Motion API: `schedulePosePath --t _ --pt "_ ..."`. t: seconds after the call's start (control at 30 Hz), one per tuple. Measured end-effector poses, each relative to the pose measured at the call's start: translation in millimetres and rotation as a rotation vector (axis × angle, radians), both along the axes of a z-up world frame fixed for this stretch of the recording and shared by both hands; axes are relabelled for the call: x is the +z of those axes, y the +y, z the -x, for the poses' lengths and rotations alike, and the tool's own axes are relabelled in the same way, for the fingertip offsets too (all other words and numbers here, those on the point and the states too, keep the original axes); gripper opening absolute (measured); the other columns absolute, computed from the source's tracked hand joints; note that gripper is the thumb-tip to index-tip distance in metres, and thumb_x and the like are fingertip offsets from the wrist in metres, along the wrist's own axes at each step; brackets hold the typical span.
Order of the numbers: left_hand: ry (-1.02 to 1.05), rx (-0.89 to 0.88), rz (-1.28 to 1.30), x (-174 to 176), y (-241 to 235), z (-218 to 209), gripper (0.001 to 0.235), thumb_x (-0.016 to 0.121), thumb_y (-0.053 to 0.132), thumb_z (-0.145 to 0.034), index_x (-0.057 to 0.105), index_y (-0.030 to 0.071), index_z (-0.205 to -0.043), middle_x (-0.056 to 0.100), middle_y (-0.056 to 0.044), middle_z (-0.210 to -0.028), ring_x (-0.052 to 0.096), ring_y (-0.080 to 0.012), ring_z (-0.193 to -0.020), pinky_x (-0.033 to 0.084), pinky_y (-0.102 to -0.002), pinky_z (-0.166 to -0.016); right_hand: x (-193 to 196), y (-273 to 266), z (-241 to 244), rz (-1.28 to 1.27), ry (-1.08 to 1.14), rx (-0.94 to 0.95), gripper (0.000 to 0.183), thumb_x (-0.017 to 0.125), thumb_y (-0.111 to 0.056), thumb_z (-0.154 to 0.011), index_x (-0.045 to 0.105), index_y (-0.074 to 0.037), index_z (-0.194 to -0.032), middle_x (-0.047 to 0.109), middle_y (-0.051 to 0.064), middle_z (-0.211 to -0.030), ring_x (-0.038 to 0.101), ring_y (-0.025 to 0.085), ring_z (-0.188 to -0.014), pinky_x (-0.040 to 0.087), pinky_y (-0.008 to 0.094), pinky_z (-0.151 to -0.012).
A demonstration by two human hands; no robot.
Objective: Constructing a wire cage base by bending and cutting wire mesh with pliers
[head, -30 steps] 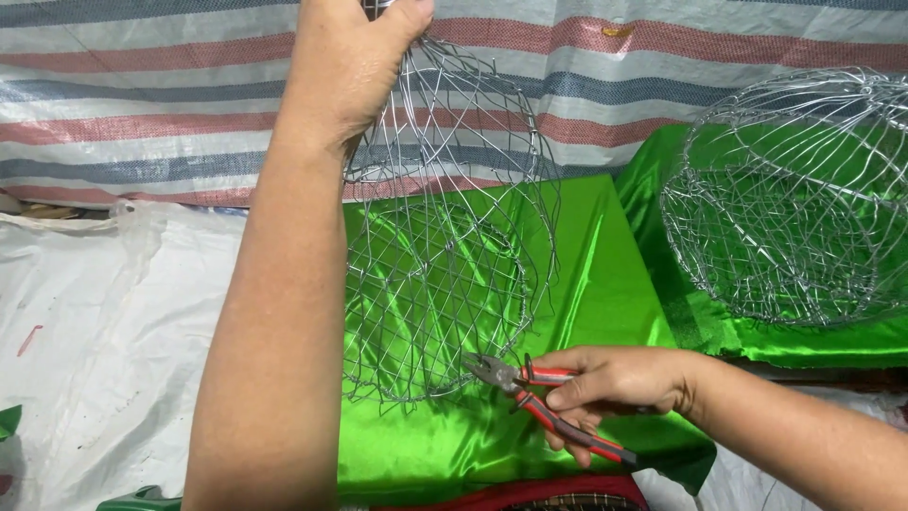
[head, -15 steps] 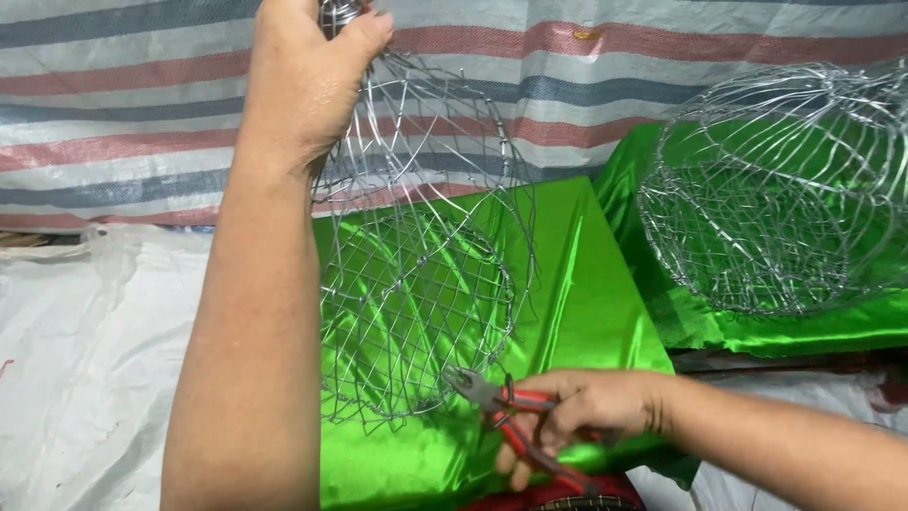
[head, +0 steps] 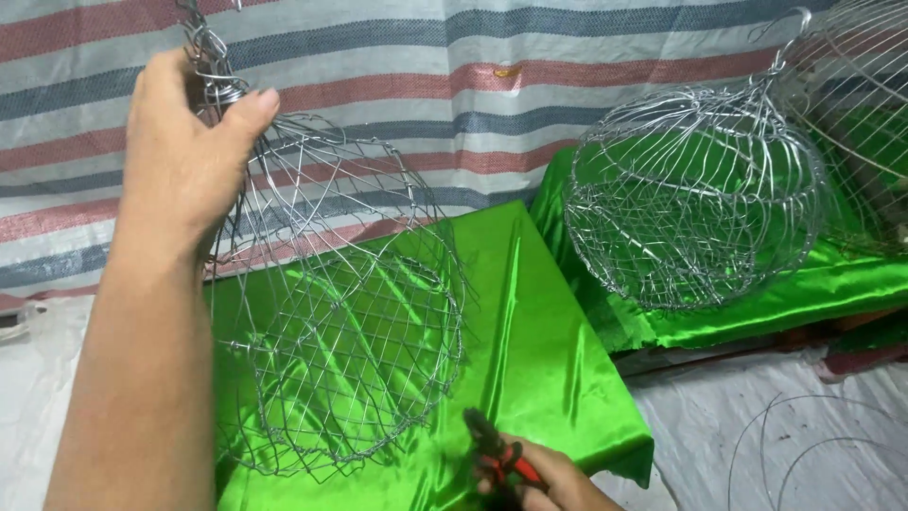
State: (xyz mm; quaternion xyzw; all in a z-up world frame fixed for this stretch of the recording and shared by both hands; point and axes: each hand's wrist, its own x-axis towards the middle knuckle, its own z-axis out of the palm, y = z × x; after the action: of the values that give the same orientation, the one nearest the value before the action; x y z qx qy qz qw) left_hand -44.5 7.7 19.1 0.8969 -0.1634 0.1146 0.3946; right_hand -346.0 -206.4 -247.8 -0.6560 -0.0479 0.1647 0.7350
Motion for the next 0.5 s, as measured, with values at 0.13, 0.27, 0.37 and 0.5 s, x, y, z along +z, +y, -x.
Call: schedulePosePath --t 0.13,0.27,0.37,0.5 --pt "-0.205 0.052 -0.141 -16 8 46 0.081 0.072 0.028 -0.097 0.026 -0.015 -0.149 0.026 -0.029 -0.148 0.040 -0.0483 -0.134 0.031 -0.065 -0.109 -62 -37 5 0.176 0.059 -0.330 0.057 0.053 -0.006 -0.087 0.056 -0.008 -0.145 0.080 0.009 -0.119 0.076 0.019 -0.113 0.054 0.039 -0.106" --pt "-0.678 -0.389 -0.513 -49 20 88 0.052 0.080 0.024 -0.084 0.062 -0.004 -0.123 0.059 -0.028 -0.134 0.052 -0.0431 -0.132 0.039 -0.056 -0.118 -103 -65 2 -0.121 0.285 -0.380 0.051 0.062 -0.006 -0.084 0.063 0.000 -0.135 0.079 0.016 -0.103 0.079 0.031 -0.099 0.059 0.049 -0.092" --pt "-0.661 -0.701 -0.621 -67 26 110 0.028 0.075 0.016 -0.083 0.071 0.007 -0.109 0.070 -0.018 -0.124 0.059 -0.0368 -0.127 0.043 -0.060 -0.111 -134 -67 4 -0.337 0.246 -0.419 0.064 0.062 0.000 -0.083 0.051 0.006 -0.146 0.074 0.024 -0.105 0.076 0.036 -0.090 0.059 0.044 -0.081" --pt "-0.628 -0.758 -0.873 -89 31 121 0.042 0.059 0.010 -0.082 0.064 0.008 -0.124 0.062 -0.016 -0.136 0.045 -0.0408 -0.143 0.029 -0.071 -0.115 -153 -65 -2 -0.468 0.240 -0.549 0.064 0.062 0.004 -0.086 0.047 0.010 -0.147 0.069 0.030 -0.107 0.070 0.042 -0.090 0.055 0.048 -0.083"
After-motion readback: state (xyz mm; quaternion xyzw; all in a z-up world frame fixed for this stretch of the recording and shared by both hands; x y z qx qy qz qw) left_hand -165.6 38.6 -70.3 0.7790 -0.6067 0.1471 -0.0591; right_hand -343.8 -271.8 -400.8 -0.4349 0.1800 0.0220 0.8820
